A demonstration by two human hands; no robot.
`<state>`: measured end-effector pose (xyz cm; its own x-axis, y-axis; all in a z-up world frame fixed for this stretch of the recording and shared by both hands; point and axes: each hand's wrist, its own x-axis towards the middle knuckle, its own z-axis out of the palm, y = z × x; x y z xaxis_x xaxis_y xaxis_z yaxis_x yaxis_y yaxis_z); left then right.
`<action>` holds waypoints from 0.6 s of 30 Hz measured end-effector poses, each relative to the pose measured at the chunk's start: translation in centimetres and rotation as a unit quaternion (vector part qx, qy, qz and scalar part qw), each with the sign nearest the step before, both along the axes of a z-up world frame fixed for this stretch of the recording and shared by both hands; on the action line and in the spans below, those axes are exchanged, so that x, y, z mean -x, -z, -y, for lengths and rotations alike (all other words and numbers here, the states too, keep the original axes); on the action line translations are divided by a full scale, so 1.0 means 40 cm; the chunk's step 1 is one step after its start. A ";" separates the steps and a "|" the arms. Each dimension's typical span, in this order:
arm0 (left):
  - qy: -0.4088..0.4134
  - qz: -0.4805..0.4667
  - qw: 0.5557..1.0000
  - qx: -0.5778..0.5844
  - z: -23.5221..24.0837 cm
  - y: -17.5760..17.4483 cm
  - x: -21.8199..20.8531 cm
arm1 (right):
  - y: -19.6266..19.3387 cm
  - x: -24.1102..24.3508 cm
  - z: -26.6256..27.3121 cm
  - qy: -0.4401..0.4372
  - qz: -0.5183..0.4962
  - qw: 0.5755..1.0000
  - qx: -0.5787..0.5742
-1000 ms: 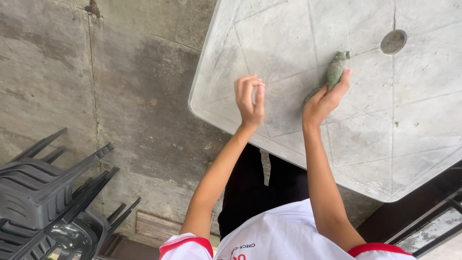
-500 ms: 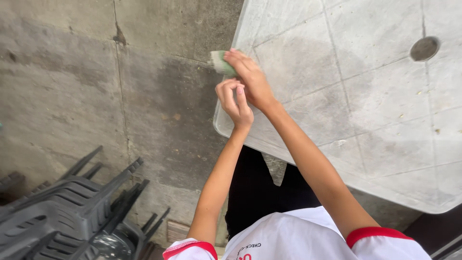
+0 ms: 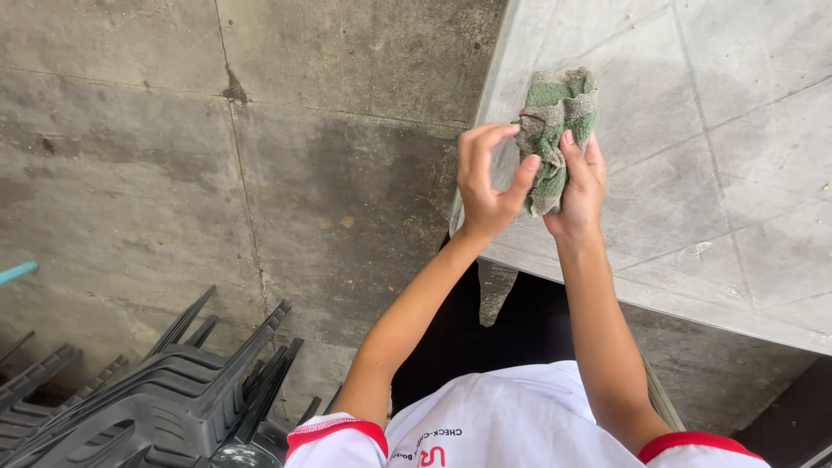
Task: Wiping a plastic table with a cloth and then rinsing the cloth in a basin of water.
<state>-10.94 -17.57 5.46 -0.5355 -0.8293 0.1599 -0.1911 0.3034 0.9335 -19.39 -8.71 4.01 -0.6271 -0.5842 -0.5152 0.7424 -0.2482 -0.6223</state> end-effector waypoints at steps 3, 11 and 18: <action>0.012 -0.004 1.000 0.007 0.014 -0.017 0.004 | 0.009 -0.028 0.017 0.039 0.031 0.999 0.016; -0.105 0.025 0.987 -0.116 0.053 0.099 -0.008 | 0.020 -0.035 0.025 0.013 -0.015 0.998 -0.054; -0.070 0.019 0.997 0.005 0.042 0.006 0.006 | 0.036 -0.035 0.025 0.011 -0.022 0.998 -0.050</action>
